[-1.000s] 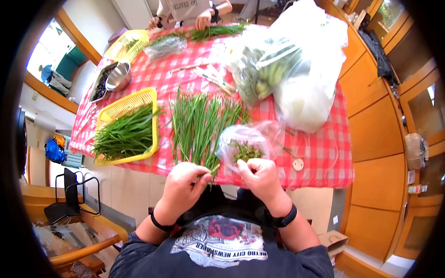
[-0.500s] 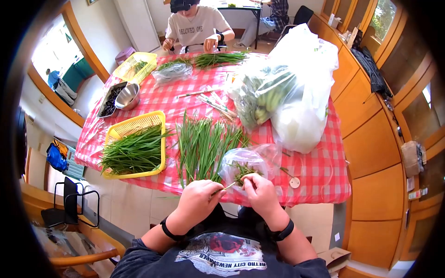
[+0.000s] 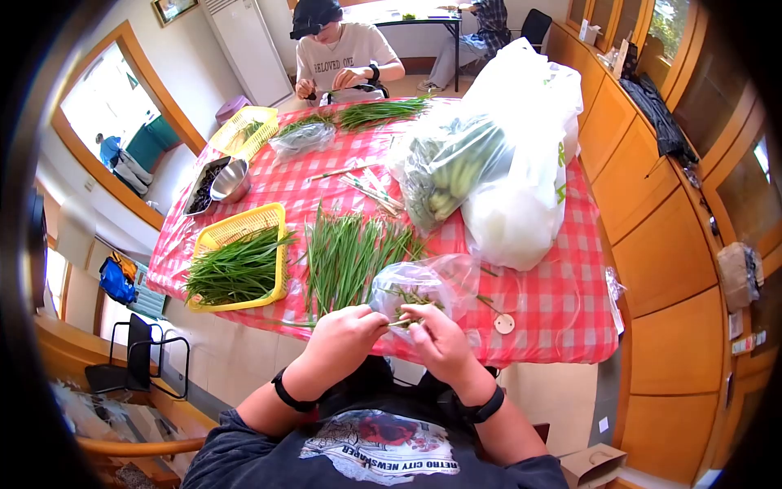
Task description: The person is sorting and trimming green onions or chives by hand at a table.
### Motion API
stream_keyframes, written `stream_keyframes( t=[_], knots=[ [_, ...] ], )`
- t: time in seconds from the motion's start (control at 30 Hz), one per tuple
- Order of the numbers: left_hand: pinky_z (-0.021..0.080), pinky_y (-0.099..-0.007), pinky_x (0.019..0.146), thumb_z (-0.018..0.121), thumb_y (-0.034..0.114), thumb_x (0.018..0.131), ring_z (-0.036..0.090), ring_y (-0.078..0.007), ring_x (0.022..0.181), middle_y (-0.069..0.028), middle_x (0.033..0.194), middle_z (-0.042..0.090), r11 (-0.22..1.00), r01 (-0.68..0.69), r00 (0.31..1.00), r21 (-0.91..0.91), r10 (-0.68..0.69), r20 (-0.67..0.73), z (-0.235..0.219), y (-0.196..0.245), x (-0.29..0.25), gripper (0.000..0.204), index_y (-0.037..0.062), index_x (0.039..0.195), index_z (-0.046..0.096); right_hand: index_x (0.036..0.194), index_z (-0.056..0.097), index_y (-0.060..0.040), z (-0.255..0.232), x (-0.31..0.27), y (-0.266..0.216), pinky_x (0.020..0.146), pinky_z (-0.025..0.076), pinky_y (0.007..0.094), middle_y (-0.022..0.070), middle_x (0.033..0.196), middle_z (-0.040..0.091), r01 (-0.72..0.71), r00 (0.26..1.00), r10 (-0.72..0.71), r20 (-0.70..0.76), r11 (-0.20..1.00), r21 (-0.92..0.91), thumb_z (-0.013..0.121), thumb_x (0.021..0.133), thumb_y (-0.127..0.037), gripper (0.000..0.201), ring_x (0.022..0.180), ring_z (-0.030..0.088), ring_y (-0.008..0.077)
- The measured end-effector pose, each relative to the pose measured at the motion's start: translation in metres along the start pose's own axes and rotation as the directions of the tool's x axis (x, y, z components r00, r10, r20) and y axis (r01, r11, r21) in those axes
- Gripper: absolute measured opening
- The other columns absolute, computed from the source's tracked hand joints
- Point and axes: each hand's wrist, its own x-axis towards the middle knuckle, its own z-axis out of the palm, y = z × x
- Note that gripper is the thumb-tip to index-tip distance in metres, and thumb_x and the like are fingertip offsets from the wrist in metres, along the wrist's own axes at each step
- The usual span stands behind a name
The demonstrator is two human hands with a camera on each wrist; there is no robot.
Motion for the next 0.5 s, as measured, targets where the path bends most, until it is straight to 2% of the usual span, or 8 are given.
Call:
stream_keyframes(
  t=[0.03, 0.1, 0.13, 0.27, 0.4, 0.47, 0.5],
  knots=[
    [0.055, -0.0426, 0.067, 0.071, 0.020, 0.094, 0.068, -0.0306, 0.078, -0.0087, 0.083, 0.064, 0.999, -0.027, 0.999, 0.022, 0.026, 0.017, 0.003, 0.002, 0.002, 0.011, 0.0095, 0.095, 0.071, 0.130, 0.063, -0.0014, -0.002, 0.000, -0.002, 0.067, 0.053, 0.0310, 0.0094, 0.104, 0.071, 0.003, 1.000, -0.003, -0.003, 1.000, 0.005, 0.064, 0.099, -0.006, 0.031, 0.074, 0.065, 0.0139],
    [0.055, -0.0421, 0.067, 0.071, 0.020, 0.094, 0.068, -0.0299, 0.078, -0.0082, 0.083, 0.064, 0.997, -0.064, 0.998, 0.030, 0.064, 0.024, 0.005, 0.008, 0.009, 0.010, 0.0098, 0.094, 0.071, 0.123, 0.068, -0.0022, -0.007, -0.001, -0.009, 0.066, 0.053, 0.0296, 0.0099, 0.102, 0.071, 0.001, 0.996, 0.019, 0.088, 0.976, -0.217, 0.069, 0.098, -0.008, 0.027, 0.075, 0.066, 0.0148],
    [0.055, -0.0417, 0.068, 0.071, 0.020, 0.094, 0.068, -0.0293, 0.078, -0.0077, 0.082, 0.064, 0.995, -0.093, 0.995, 0.034, 0.092, 0.031, 0.006, 0.010, 0.011, 0.010, 0.0101, 0.094, 0.071, 0.115, 0.071, -0.0026, -0.006, -0.002, -0.003, 0.064, 0.052, 0.0291, 0.0114, 0.097, 0.072, 0.003, 0.999, 0.008, 0.049, 0.977, -0.213, 0.073, 0.096, -0.011, 0.021, 0.072, 0.065, 0.0146],
    [0.054, -0.0412, 0.068, 0.072, 0.020, 0.094, 0.068, -0.0286, 0.078, -0.0071, 0.082, 0.065, 0.994, -0.104, 0.993, 0.027, 0.102, 0.062, 0.018, 0.012, 0.016, 0.010, 0.0105, 0.095, 0.072, 0.110, 0.071, -0.0021, -0.014, -0.006, -0.007, 0.062, 0.052, 0.0293, 0.0116, 0.089, 0.074, -0.065, 0.998, 0.060, -0.032, 0.971, -0.230, 0.073, 0.096, -0.011, 0.017, 0.067, 0.064, 0.0152],
    [0.054, -0.0415, 0.069, 0.073, 0.020, 0.093, 0.068, -0.0287, 0.079, -0.0072, 0.083, 0.067, 0.995, -0.100, 0.994, -0.001, 0.100, 0.045, 0.016, 0.014, 0.024, 0.010, 0.0107, 0.097, 0.073, 0.108, 0.071, -0.0016, -0.024, -0.012, 0.015, 0.063, 0.051, 0.0263, 0.0094, 0.086, 0.073, -0.072, 0.995, 0.057, -0.088, 0.982, -0.172, 0.074, 0.097, -0.010, 0.015, 0.068, 0.064, 0.0117],
    [0.054, -0.0416, 0.070, 0.073, 0.020, 0.092, 0.068, -0.0290, 0.079, -0.0074, 0.084, 0.068, 0.994, -0.109, 0.993, -0.021, 0.110, 0.044, 0.014, 0.012, 0.029, 0.010, 0.0105, 0.097, 0.074, 0.107, 0.071, -0.0005, -0.029, -0.016, 0.017, 0.063, 0.050, 0.0239, 0.0059, 0.084, 0.072, -0.107, 0.988, 0.102, -0.117, 0.993, -0.039, 0.074, 0.097, -0.009, 0.013, 0.070, 0.062, 0.0075],
    [0.055, -0.0414, 0.070, 0.073, 0.019, 0.092, 0.068, -0.0294, 0.080, -0.0077, 0.084, 0.069, 0.993, -0.107, 0.994, -0.041, 0.108, 0.026, 0.011, 0.012, 0.030, 0.010, 0.0102, 0.097, 0.074, 0.107, 0.071, -0.0005, -0.031, -0.019, 0.013, 0.063, 0.050, 0.0239, 0.0059, 0.084, 0.072, -0.117, 0.987, 0.112, -0.117, 0.992, -0.038, 0.074, 0.097, -0.009, 0.013, 0.070, 0.062, 0.0075]
  ],
)
